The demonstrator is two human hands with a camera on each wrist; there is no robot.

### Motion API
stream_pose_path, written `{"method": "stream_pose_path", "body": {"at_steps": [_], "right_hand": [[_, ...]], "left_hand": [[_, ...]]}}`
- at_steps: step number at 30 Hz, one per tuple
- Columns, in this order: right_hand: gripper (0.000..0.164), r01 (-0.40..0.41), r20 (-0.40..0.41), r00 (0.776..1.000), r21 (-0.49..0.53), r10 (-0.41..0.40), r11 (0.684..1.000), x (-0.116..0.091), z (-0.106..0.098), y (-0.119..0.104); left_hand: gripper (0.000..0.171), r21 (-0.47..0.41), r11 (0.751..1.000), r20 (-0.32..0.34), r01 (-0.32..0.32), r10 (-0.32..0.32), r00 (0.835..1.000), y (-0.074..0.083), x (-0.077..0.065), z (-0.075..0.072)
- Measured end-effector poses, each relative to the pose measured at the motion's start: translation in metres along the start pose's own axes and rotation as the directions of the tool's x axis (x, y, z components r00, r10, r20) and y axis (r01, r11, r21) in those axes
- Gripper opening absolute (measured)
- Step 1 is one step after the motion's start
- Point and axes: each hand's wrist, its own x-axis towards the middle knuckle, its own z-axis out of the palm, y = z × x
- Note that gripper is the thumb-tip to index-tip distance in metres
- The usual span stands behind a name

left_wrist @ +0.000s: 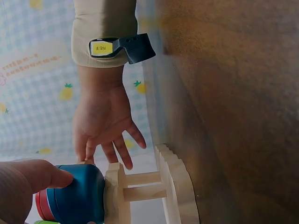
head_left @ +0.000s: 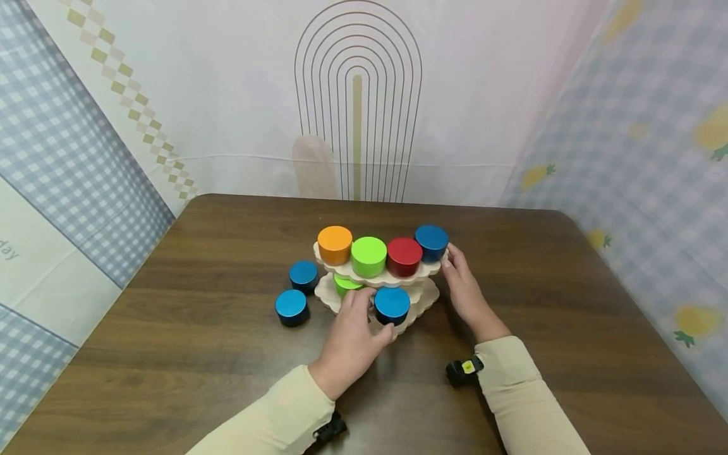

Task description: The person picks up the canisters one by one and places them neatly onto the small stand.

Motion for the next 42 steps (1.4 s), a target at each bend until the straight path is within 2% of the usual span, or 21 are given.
{"method": "stream_pose_path", "body": {"at_steps": [10, 16, 20, 29, 42], "right_hand": [[0.052, -0.027, 0.017, 1.0, 0.008, 0.027, 1.0, 0.0, 0.0, -0.002], [0.051, -0.04, 0.022, 0.999, 0.008, 0.04, 0.999, -0.001, -0.001, -0.003], [0.051, -0.03, 0.013, 0.999, 0.002, 0.03, 1.0, 0.0, -0.001, -0.001], [0.052, -0.024, 0.013, 1.0, 0.013, 0.024, 1.0, -0.001, 0.0, -0.002], [0.052, -0.011, -0.001, 1.0, 0.008, 0.011, 1.0, -0.001, 0.001, 0.0]], "left_hand": [[0.052, 0.009, 1.0, -0.028, -0.002, 0.003, 1.0, 0.006, 0.002, 0.004], [0.046, 0.037, 0.998, -0.061, -0.055, 0.057, 0.997, 0.007, 0.002, 0.006], [0.041, 0.091, 0.988, -0.1, -0.121, 0.13, 0.987, 0.006, 0.004, 0.009], [0.029, 0.192, 0.961, -0.16, -0.199, 0.23, 0.96, 0.008, 0.009, 0.018], [0.021, 0.3, 0.933, -0.224, -0.196, 0.269, 0.937, 0.01, 0.011, 0.028]]}}
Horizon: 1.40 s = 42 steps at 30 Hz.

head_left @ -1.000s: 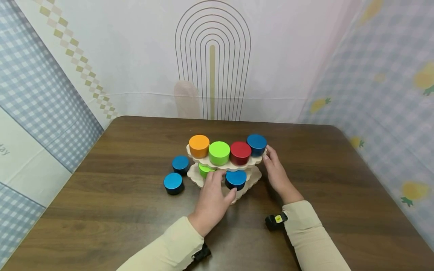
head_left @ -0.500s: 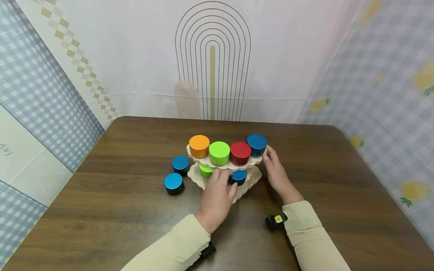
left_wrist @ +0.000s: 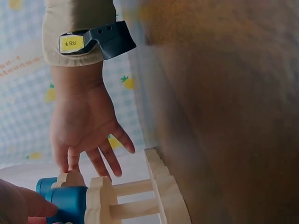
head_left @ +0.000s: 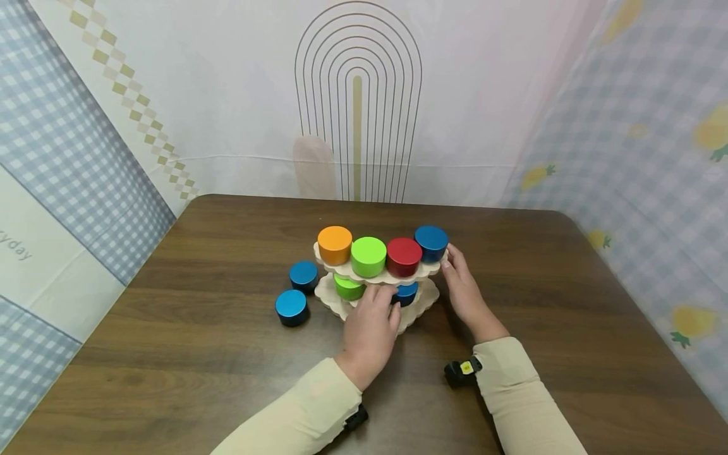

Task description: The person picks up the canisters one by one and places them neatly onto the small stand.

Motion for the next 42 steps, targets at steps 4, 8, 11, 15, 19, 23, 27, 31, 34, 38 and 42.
{"method": "stream_pose_path", "body": {"at_steps": [4, 8, 11, 15, 19, 23, 27, 31, 34, 38, 42], "right_hand": [[0.052, 0.009, -0.005, 1.0, 0.002, -0.009, 1.0, 0.0, 0.0, 0.0], [0.052, 0.002, -0.003, 1.0, 0.005, -0.002, 1.0, 0.0, 0.0, 0.0], [0.052, -0.004, -0.005, 1.0, 0.01, 0.005, 1.0, 0.0, 0.0, 0.001], [0.051, -0.003, -0.009, 1.0, 0.01, 0.003, 1.0, 0.0, 0.0, 0.0], [0.052, -0.007, -0.007, 1.0, 0.004, 0.008, 1.0, 0.0, 0.0, 0.0], [0.052, -0.02, 0.0, 1.0, -0.001, 0.02, 1.0, 0.0, -0.001, 0.0], [0.052, -0.034, 0.011, 0.999, 0.002, 0.034, 0.999, 0.001, -0.001, 0.0], [0.052, -0.046, 0.018, 0.999, 0.006, 0.046, 0.999, 0.001, -0.002, 0.0], [0.052, -0.046, 0.017, 0.999, 0.0, 0.046, 0.999, 0.001, -0.002, 0.001], [0.053, -0.042, 0.012, 0.999, -0.009, 0.042, 0.999, 0.0, -0.001, -0.001], [0.053, -0.041, 0.016, 0.999, -0.005, 0.041, 0.999, -0.001, -0.001, -0.002]], "left_hand": [[0.025, -0.004, 1.0, -0.011, -0.002, 0.002, 1.0, 0.0, -0.001, 0.002], [0.029, -0.033, 0.999, 0.019, 0.003, -0.003, 1.0, 0.0, -0.003, 0.001], [0.03, -0.055, 0.998, 0.056, 0.017, -0.014, 0.998, -0.002, -0.004, -0.004], [0.027, -0.063, 0.998, 0.069, 0.019, -0.015, 0.997, -0.006, -0.005, -0.012], [0.024, -0.047, 0.999, 0.046, 0.001, 0.001, 0.999, -0.012, -0.006, -0.02], [0.024, -0.019, 1.0, 0.028, 0.005, -0.005, 1.0, -0.021, -0.006, -0.029], [0.025, 0.01, 1.0, 0.016, 0.023, -0.024, 1.0, -0.032, -0.005, -0.039], [0.026, 0.016, 0.999, 0.011, 0.041, -0.041, 0.999, -0.044, -0.003, -0.048], [0.029, 0.007, 0.999, 0.001, 0.035, -0.035, 0.999, -0.055, -0.002, -0.056], [0.036, 0.014, 1.0, -0.004, 0.016, -0.016, 1.0, -0.072, -0.001, -0.064], [0.041, 0.033, 0.999, 0.028, 0.032, -0.033, 0.999, -0.087, 0.0, -0.072]]}}
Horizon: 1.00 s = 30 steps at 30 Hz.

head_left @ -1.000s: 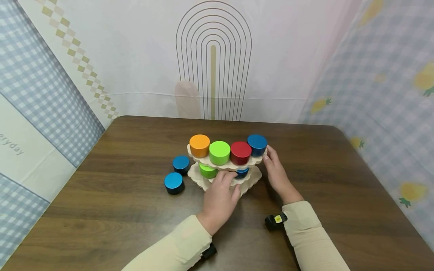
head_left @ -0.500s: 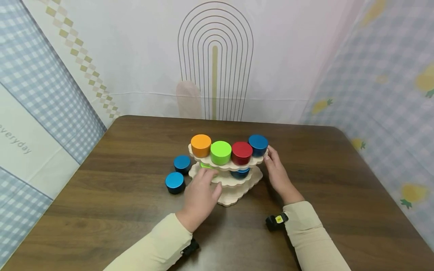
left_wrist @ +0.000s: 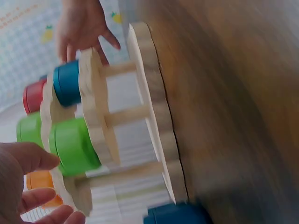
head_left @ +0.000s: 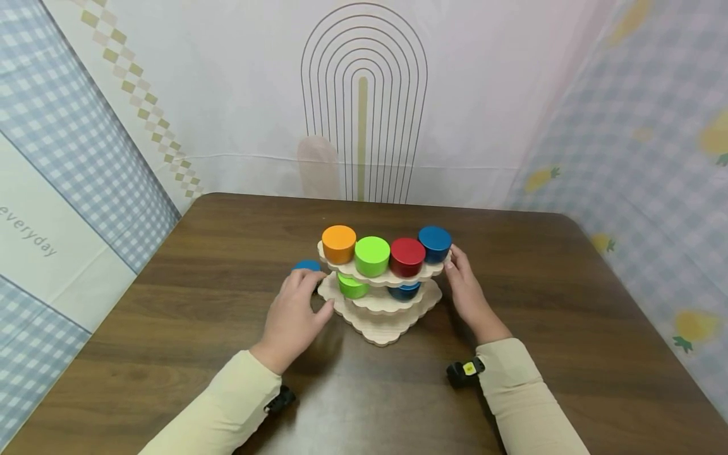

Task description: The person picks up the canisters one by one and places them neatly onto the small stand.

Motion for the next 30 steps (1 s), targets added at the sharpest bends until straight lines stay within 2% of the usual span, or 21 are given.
{"method": "stream_pose_path", "body": {"at_steps": [3, 6, 11, 15, 20, 22, 27, 30], "right_hand": [[0.052, 0.001, 0.003, 1.0, 0.003, -0.001, 1.0, 0.0, -0.001, 0.001], [0.052, 0.003, 0.006, 1.0, 0.007, -0.003, 1.0, 0.001, -0.001, 0.001], [0.053, 0.003, 0.005, 1.0, 0.013, -0.003, 1.0, 0.0, -0.001, 0.001], [0.053, 0.0, 0.002, 1.0, 0.006, 0.0, 1.0, 0.0, -0.001, 0.001], [0.053, 0.002, 0.005, 1.0, 0.012, -0.002, 1.0, -0.001, -0.001, 0.0], [0.053, 0.003, 0.006, 1.0, 0.016, -0.003, 1.0, 0.0, -0.001, 0.0], [0.052, -0.013, 0.016, 1.0, 0.017, 0.013, 1.0, -0.001, -0.001, -0.003], [0.052, -0.026, 0.027, 0.999, 0.017, 0.026, 1.0, -0.004, -0.002, -0.015]], "left_hand": [[0.045, -0.022, 0.999, 0.047, 0.031, -0.03, 0.998, -0.01, 0.001, -0.004], [0.051, -0.099, 0.993, 0.101, 0.069, -0.059, 0.993, -0.02, 0.002, -0.007], [0.059, -0.232, 0.963, 0.184, 0.139, -0.096, 0.978, -0.038, 0.006, -0.011], [0.062, -0.278, 0.942, 0.245, 0.189, -0.121, 0.962, -0.052, 0.008, -0.014], [0.07, -0.309, 0.914, 0.354, 0.263, -0.146, 0.924, -0.065, 0.008, -0.019], [0.072, -0.315, 0.909, 0.38, 0.272, -0.141, 0.914, -0.069, 0.009, -0.021], [0.072, -0.3, 0.917, 0.421, 0.263, -0.12, 0.899, -0.078, 0.009, -0.024], [0.072, -0.279, 0.925, 0.443, 0.256, -0.113, 0.889, -0.084, 0.01, -0.025]]}}
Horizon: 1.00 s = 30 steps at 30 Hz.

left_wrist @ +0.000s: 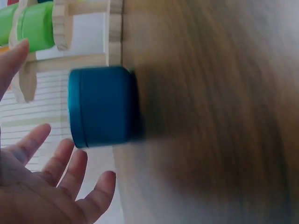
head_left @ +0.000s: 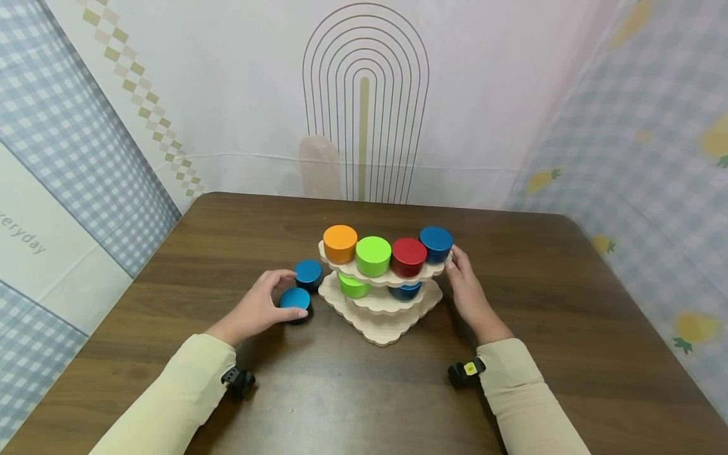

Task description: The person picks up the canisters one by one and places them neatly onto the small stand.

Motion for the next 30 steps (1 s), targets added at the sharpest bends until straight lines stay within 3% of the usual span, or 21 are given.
{"method": "stream_pose_path", "body": {"at_steps": [5, 16, 28, 30], "right_hand": [[0.05, -0.014, 0.004, 1.0, -0.003, 0.014, 1.0, -0.006, 0.001, -0.016], [0.053, 0.018, -0.02, 1.0, -0.026, -0.019, 0.999, 0.005, 0.001, 0.014], [0.053, 0.012, -0.019, 1.0, -0.023, -0.013, 1.0, 0.005, 0.0, 0.014], [0.052, 0.004, -0.011, 1.0, -0.018, -0.004, 1.0, 0.002, 0.0, 0.004]], "left_hand": [[0.073, 0.054, 0.998, 0.046, 0.018, -0.02, 0.999, -0.008, 0.002, -0.003], [0.075, 0.09, 0.996, 0.12, -0.007, -0.004, 0.993, -0.019, 0.009, -0.003], [0.073, 0.195, 0.981, 0.167, 0.019, -0.053, 0.985, -0.016, 0.015, 0.0], [0.072, 0.205, 0.979, 0.17, 0.025, -0.061, 0.984, -0.016, 0.015, 0.0]]}}
